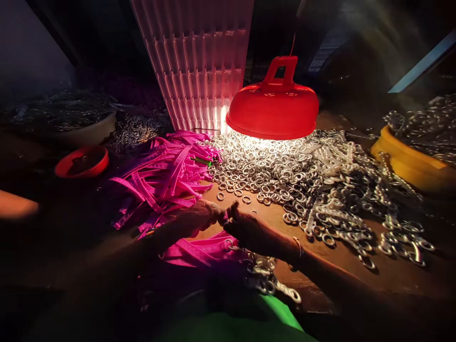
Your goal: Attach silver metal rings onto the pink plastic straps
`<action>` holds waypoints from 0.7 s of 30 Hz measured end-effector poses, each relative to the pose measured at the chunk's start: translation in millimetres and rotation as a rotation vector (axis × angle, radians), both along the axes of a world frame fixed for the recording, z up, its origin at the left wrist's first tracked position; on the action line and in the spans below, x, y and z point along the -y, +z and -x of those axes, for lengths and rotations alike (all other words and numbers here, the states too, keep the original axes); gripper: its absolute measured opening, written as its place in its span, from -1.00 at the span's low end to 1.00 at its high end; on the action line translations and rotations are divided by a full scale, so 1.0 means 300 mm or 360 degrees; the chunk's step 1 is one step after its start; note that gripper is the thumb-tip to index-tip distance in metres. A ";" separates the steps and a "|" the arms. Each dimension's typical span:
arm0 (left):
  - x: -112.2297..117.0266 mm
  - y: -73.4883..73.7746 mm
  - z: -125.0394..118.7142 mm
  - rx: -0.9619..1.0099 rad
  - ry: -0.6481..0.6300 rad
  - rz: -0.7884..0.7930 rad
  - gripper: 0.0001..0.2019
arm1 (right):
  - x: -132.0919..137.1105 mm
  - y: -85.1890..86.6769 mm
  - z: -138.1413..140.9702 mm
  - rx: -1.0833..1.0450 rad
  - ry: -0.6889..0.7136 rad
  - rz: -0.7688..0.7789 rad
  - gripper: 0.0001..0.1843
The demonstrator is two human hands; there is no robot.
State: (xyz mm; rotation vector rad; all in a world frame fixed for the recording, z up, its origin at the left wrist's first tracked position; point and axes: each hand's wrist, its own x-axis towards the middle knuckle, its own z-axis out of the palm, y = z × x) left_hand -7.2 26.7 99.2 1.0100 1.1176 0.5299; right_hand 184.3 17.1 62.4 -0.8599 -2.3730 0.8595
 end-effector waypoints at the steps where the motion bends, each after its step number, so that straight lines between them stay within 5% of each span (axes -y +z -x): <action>1: 0.016 0.027 0.000 -0.0065 -0.0094 0.0021 -0.69 | 0.042 0.017 -0.005 0.0037 -0.0001 0.0058 -0.75; 5: 0.117 0.068 -0.025 -0.0074 -0.0332 0.0063 -0.65 | 0.217 0.062 -0.033 0.0133 -0.0158 0.0251 -0.75; 10: 0.274 0.014 -0.066 0.0571 0.0007 0.0499 -0.68 | 0.350 0.060 -0.068 0.0093 -0.0171 0.0369 -0.67; 17: 0.383 0.013 -0.055 0.0493 -0.0118 0.0276 -0.69 | 0.398 0.045 -0.050 -0.0120 -0.0167 0.0734 -0.50; 21: 0.390 0.006 -0.048 0.0474 -0.0055 0.0346 -0.71 | 0.377 0.031 -0.042 -0.0136 -0.0128 0.0806 -0.60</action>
